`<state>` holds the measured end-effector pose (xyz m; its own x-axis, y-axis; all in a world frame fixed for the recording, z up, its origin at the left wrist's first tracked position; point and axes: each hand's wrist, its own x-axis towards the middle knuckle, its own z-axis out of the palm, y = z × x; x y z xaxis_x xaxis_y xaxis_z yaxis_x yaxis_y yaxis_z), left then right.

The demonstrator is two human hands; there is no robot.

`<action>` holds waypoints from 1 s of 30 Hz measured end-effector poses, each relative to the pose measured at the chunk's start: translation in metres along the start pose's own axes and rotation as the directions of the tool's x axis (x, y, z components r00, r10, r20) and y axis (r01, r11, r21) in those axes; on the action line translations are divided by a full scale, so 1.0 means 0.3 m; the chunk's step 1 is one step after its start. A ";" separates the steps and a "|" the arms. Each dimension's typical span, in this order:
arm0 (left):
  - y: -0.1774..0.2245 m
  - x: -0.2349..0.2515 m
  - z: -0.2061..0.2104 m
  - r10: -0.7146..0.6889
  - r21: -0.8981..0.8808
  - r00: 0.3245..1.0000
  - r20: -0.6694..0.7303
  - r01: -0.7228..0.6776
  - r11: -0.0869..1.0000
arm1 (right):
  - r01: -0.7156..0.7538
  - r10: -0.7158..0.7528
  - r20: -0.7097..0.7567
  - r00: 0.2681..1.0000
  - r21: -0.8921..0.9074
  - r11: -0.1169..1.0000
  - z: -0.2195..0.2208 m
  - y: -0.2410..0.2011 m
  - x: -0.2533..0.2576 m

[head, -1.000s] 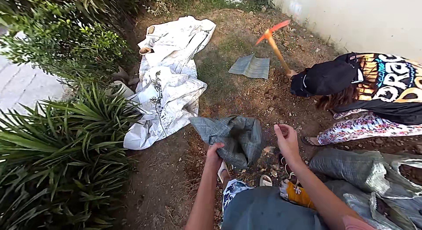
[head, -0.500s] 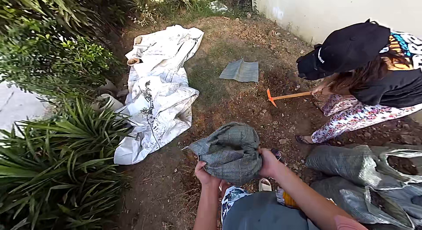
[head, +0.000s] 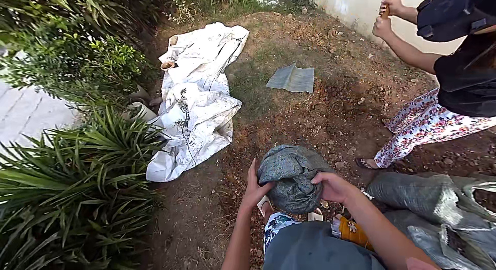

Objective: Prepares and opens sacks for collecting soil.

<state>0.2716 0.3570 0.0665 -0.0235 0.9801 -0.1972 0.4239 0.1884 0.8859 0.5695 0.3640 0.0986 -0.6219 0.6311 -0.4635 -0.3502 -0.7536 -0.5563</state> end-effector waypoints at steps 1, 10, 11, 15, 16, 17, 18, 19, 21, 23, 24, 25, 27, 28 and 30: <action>0.006 0.015 0.018 0.053 0.083 0.999 -0.009 -0.052 0.995 | 0.023 -0.029 -0.050 0.998 -0.121 0.992 0.024 0.003 0.002; 0.184 0.086 0.001 -0.591 -0.697 0.790 -0.162 0.333 0.635 | -0.556 -0.269 -0.563 0.782 -0.824 0.109 0.019 -0.040 0.084; 0.211 0.083 -0.014 -0.632 -0.777 0.772 -0.065 0.359 0.518 | -0.532 -0.335 -0.547 0.767 -0.834 0.144 0.002 -0.039 0.090; 0.232 -0.012 -0.069 -0.558 -0.705 0.763 0.327 0.590 0.393 | -0.311 -0.519 -0.522 0.676 -0.842 0.441 -0.094 -0.053 0.079; 0.220 -0.051 -0.089 -0.485 -0.620 0.754 0.443 0.648 0.442 | -0.246 -0.515 -0.540 0.666 -0.810 0.532 -0.128 -0.061 0.077; 0.201 -0.080 -0.110 -0.399 -0.543 0.737 0.546 0.674 0.501 | -0.194 -0.499 -0.562 0.660 -0.769 0.610 -0.157 -0.071 0.076; 0.176 -0.094 -0.130 -0.311 -0.524 0.730 0.609 0.664 0.533 | -0.165 -0.475 -0.585 0.658 -0.727 0.667 -0.179 -0.076 0.079; 0.140 -0.094 -0.146 -0.228 -0.572 0.744 0.628 0.640 0.512 | -0.155 -0.436 -0.608 0.663 -0.682 0.715 -0.188 -0.072 0.081; 0.067 -0.068 -0.156 -0.126 -0.735 0.822 0.555 0.556 0.387 | -0.129 -0.290 -0.628 0.722 -0.535 0.835 -0.157 -0.055 0.067; 0.015 -0.011 -0.131 -0.208 -0.802 0.886 0.413 0.463 0.377 | -0.080 -0.087 -0.497 0.863 -0.305 0.949 -0.093 -0.040 0.010; -0.005 0.012 -0.107 -0.290 -0.798 0.893 0.344 0.441 0.411 | -0.031 -0.043 -0.370 0.928 -0.192 0.981 -0.073 -0.018 -0.028; -0.018 0.024 -0.079 -0.371 -0.780 0.881 0.293 0.445 0.440 | 0.019 -0.044 -0.242 0.969 -0.107 0.994 -0.054 0.009 -0.059; -0.021 0.043 -0.040 -0.462 -0.784 0.857 0.228 0.443 0.435 | 0.014 -0.027 -0.093 0.995 -0.139 0.990 -0.019 0.003 -0.095; -0.012 0.049 -0.039 -0.469 -0.813 0.862 0.193 0.408 0.416 | -0.016 -0.008 -0.097 0.995 -0.245 0.969 -0.029 -0.024 -0.096; 0.013 0.030 -0.054 -0.458 -0.828 0.873 0.166 0.376 0.417 | -0.078 -0.038 -0.243 0.969 -0.447 0.891 -0.084 -0.051 -0.083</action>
<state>0.2582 0.3675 0.0749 -0.0648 0.7590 -0.6479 -0.5816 0.4988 0.6426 0.6081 0.3644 0.1013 -0.4196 0.6846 -0.5960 0.0495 -0.6383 -0.7682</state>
